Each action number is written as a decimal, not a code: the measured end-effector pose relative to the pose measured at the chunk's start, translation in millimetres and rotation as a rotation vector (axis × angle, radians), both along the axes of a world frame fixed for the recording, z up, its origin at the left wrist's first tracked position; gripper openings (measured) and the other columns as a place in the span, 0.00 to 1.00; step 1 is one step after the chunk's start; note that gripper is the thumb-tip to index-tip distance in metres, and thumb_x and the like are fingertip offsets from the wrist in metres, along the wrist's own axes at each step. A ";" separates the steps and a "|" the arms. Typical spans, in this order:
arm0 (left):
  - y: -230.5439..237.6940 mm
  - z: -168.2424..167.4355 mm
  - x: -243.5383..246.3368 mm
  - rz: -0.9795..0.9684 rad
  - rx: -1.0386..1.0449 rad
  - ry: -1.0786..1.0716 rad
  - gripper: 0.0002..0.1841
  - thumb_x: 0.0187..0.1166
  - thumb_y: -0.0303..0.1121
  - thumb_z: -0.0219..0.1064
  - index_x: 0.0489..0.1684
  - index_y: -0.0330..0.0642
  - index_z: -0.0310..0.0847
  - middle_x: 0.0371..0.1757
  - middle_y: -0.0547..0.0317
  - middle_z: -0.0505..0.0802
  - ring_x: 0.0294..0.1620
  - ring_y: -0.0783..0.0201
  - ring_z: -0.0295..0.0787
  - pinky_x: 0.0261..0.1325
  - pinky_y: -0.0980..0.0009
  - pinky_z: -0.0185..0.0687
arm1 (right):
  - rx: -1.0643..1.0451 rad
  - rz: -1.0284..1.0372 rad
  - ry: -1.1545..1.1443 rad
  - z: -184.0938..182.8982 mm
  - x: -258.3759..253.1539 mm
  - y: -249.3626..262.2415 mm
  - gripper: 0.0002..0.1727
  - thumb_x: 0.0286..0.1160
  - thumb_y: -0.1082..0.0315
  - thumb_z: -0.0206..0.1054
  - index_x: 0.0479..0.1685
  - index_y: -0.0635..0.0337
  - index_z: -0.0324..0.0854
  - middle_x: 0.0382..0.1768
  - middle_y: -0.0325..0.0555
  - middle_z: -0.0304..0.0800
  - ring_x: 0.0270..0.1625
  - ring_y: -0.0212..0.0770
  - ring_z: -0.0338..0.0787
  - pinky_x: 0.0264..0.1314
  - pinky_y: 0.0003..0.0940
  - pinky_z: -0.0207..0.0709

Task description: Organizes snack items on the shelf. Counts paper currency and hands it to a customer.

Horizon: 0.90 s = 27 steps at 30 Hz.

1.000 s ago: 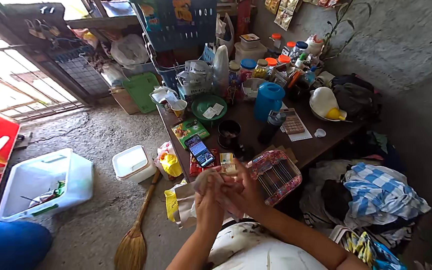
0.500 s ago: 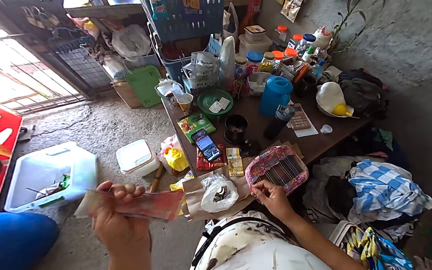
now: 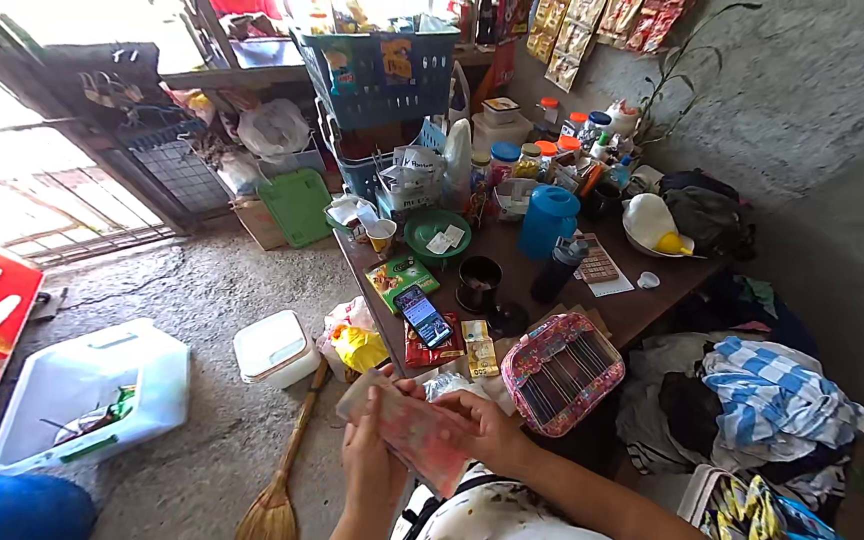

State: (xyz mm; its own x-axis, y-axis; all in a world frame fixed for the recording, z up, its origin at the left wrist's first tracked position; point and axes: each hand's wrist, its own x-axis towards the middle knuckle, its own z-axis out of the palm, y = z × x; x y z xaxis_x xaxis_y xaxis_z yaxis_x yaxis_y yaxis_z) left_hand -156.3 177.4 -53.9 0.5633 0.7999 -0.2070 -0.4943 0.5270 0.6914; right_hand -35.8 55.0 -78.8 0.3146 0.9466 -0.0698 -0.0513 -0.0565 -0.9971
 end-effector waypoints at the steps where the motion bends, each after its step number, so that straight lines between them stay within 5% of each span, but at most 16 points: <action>1: -1.1 -2.5 2.2 -0.007 -0.018 -0.023 0.22 0.95 0.34 0.34 0.67 0.36 0.74 0.41 0.53 0.98 0.43 0.60 0.98 0.53 0.65 0.94 | -0.023 -0.013 0.028 1.2 -3.7 3.8 0.21 0.79 0.67 0.68 0.65 0.73 0.78 0.51 0.48 0.92 0.50 0.29 0.91 0.58 0.30 0.85; 6: -18.9 -16.5 8.4 -0.160 0.016 -0.040 0.26 0.80 0.42 0.64 0.71 0.35 0.71 0.53 0.44 0.96 0.55 0.54 0.96 0.58 0.61 0.92 | -0.012 -0.066 0.156 -0.4 1.4 1.6 0.13 0.79 0.72 0.66 0.58 0.70 0.80 0.42 0.39 0.92 0.44 0.26 0.91 0.54 0.27 0.86; 8: -27.6 -19.3 15.9 -0.135 -0.004 -0.020 0.18 0.86 0.35 0.52 0.67 0.34 0.75 0.51 0.46 0.97 0.53 0.54 0.97 0.57 0.60 0.92 | -0.017 -0.085 0.139 -1.0 7.0 1.9 0.13 0.78 0.73 0.67 0.56 0.69 0.80 0.41 0.39 0.92 0.44 0.26 0.90 0.53 0.26 0.85; 10: -27.2 -14.1 24.6 -0.026 -0.087 0.042 0.21 0.94 0.34 0.36 0.56 0.36 0.79 0.39 0.51 0.98 0.43 0.57 0.99 0.51 0.61 0.94 | -0.020 -0.059 0.134 -2.4 13.4 2.7 0.15 0.77 0.74 0.67 0.60 0.71 0.80 0.47 0.43 0.93 0.48 0.27 0.92 0.57 0.27 0.86; 13: -13.1 -9.7 28.7 0.097 -0.182 0.005 0.26 0.96 0.37 0.32 0.45 0.40 0.82 0.28 0.59 0.95 0.33 0.62 0.96 0.50 0.59 0.95 | -0.045 0.060 -0.080 -3.6 21.1 2.7 0.17 0.85 0.70 0.61 0.66 0.71 0.79 0.43 0.49 0.93 0.34 0.31 0.90 0.40 0.29 0.87; 16: -5.4 -5.3 29.3 0.146 -0.244 -0.037 0.28 0.96 0.41 0.29 0.46 0.45 0.82 0.27 0.64 0.94 0.32 0.64 0.96 0.49 0.61 0.95 | 0.052 0.181 -0.423 -4.2 27.2 1.7 0.20 0.90 0.73 0.51 0.72 0.75 0.77 0.37 0.62 0.92 0.26 0.45 0.88 0.36 0.40 0.85; 20: -10.3 -7.7 27.7 0.228 -0.276 -0.045 0.28 0.96 0.43 0.29 0.48 0.47 0.81 0.28 0.63 0.95 0.31 0.65 0.95 0.44 0.64 0.94 | 0.117 0.168 -0.635 -2.9 32.0 3.2 0.22 0.86 0.74 0.54 0.76 0.72 0.75 0.56 0.66 0.92 0.45 0.56 0.96 0.52 0.51 0.88; 23: -16.8 -10.1 22.2 0.219 -0.239 -0.117 0.28 0.95 0.41 0.28 0.54 0.44 0.80 0.37 0.57 0.97 0.40 0.60 0.98 0.51 0.63 0.94 | 0.299 0.083 -0.731 -2.2 35.8 9.6 0.25 0.84 0.70 0.60 0.78 0.71 0.73 0.68 0.65 0.84 0.56 0.53 0.93 0.55 0.48 0.88; 25: -24.1 -9.5 18.5 0.220 -0.251 -0.166 0.27 0.94 0.40 0.29 0.57 0.42 0.80 0.43 0.51 0.98 0.47 0.55 0.98 0.57 0.59 0.92 | 0.393 0.116 -0.728 -3.4 35.0 12.8 0.19 0.82 0.73 0.62 0.68 0.70 0.82 0.66 0.63 0.86 0.65 0.51 0.91 0.66 0.43 0.86; 27: -28.4 -11.7 16.9 0.211 -0.234 -0.187 0.26 0.93 0.39 0.30 0.59 0.43 0.78 0.44 0.52 0.98 0.49 0.55 0.97 0.60 0.58 0.91 | 0.443 0.159 -0.664 -7.0 33.6 16.4 0.12 0.77 0.77 0.65 0.53 0.70 0.91 0.57 0.62 0.91 0.60 0.50 0.92 0.66 0.38 0.85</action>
